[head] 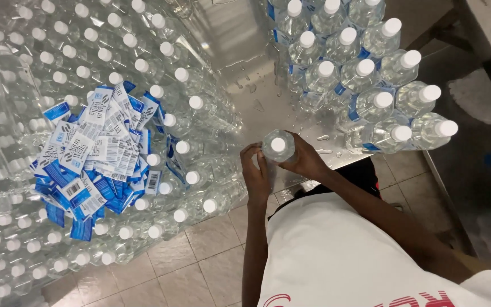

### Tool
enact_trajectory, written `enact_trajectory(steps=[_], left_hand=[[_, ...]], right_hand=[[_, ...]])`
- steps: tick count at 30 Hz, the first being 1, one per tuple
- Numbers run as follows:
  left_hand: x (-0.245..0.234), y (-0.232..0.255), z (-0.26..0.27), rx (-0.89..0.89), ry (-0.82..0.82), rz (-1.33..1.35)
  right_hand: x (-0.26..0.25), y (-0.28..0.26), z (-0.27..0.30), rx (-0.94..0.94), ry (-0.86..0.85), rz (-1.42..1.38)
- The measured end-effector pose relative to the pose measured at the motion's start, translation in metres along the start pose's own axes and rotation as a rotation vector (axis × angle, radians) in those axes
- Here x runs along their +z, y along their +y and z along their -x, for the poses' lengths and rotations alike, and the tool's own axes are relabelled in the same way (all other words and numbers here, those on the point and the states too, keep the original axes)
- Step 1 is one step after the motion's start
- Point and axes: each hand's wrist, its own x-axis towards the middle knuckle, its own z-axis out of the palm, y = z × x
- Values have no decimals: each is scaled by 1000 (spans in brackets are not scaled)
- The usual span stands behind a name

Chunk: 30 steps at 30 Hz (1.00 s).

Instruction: The person is manually applying adhesive labels to clear plastic water bottles on a stainless steel production table.

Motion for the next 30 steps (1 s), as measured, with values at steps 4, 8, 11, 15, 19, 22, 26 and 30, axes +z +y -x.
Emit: enact_trajectory(steps=[4,8,11,15,19,22,26,30], left_hand=[[6,-2,-1,67,-29,-55],[13,-2,4,83,-60,-34],[18,10,0,67,-62,43],[28,13,-2,-33,-169,219],[38,-8,15,-137,-363,172],[34,19,28,-264,-480,208],[45,33,17,-360,-481,249],[71,19,1,-474,-509,322]], right_hand=[[-4,-5,6,44,20,6],[-11,-6,11,124,20,31],[-17,-1,14,129,51,-10],[-26,9,26,283,141,81],[-47,9,33,443,141,357],[-58,5,43,471,94,517],[-56,-20,39,569,17,494],[-61,0,34,563,0,592]])
